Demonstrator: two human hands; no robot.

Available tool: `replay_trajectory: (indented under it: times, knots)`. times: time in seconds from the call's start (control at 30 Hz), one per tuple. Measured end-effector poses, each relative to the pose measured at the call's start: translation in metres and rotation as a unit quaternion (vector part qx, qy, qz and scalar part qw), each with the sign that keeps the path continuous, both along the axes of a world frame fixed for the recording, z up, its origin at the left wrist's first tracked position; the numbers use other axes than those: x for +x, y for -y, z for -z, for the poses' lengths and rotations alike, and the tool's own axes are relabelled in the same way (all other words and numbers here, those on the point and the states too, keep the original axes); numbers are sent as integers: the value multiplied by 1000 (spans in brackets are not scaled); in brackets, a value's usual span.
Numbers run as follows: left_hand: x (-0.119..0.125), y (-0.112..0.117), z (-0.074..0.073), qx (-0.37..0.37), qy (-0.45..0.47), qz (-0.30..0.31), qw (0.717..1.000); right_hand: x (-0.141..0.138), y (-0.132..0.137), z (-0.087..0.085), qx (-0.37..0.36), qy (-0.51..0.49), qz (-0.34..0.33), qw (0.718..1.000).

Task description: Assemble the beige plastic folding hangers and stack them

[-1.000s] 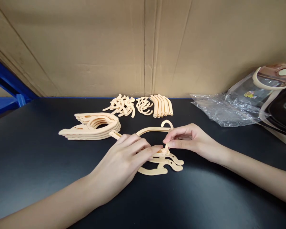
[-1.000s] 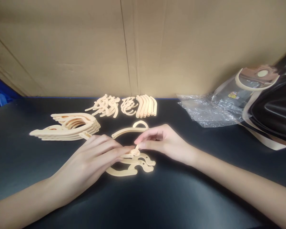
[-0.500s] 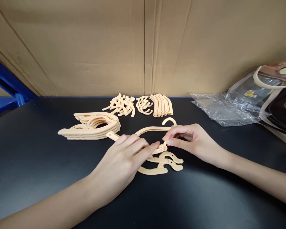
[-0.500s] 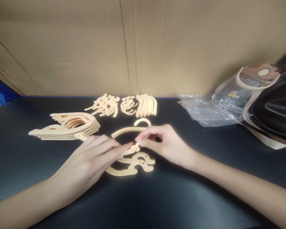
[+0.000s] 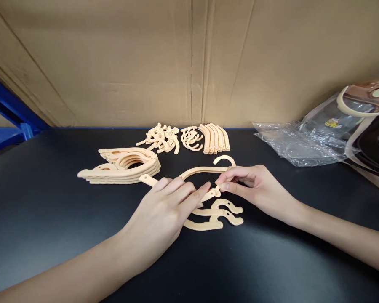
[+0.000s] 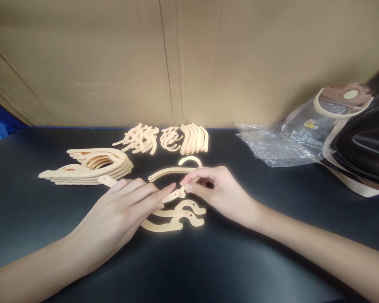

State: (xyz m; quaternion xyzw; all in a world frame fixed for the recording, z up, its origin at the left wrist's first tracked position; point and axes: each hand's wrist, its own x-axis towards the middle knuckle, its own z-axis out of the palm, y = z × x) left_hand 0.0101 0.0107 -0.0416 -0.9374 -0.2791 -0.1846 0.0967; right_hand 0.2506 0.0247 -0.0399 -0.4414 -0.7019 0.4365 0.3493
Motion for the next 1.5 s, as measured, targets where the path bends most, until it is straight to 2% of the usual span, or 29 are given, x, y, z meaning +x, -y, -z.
replay_trajectory:
  times: [0.23,0.43,0.6,0.77,0.83,0.9,0.97,1.0,1.1,1.2,1.23,1.3,1.4,1.5]
  knots:
    - [1,-2,2,2,21,2,1000,1,-3,1,-92,-99,-1,991]
    - [-1,-2,9,2,60,16,998,4,-5,-2,-107,-97,-26,989]
    - [-1,-3,8,-1,51,26,998,5,-6,0,-117,-110,-47,986]
    - [2,-2,-2,8,43,1,999,5,-6,2,-59,-106,-60,991]
    - [1,0,-7,-1,66,-23,998,6,-5,2,-1,-103,-51,993]
    - [0,2,-13,-55,116,-49,990,9,-6,2,79,-83,-13,993]
    - [-2,4,-18,-169,186,-79,965,12,-8,3,174,-12,23,984]
    - [-2,4,-20,-239,221,-96,941,14,-10,3,218,38,26,975]
    - [-1,4,-25,-432,317,-126,835,17,-16,6,295,179,-19,938]
    - [1,3,-26,-557,384,-119,727,16,-18,9,318,246,-52,914]
    - [1,2,-25,-583,399,-120,698,16,-18,10,323,254,-52,910]
    - [1,-1,-24,-612,421,-118,659,15,-18,11,329,258,-47,907]
    - [0,-5,-20,-632,438,-111,629,14,-16,10,336,282,-48,897]
    - [-2,-8,-18,-637,466,-144,597,12,-14,8,356,330,-50,873]
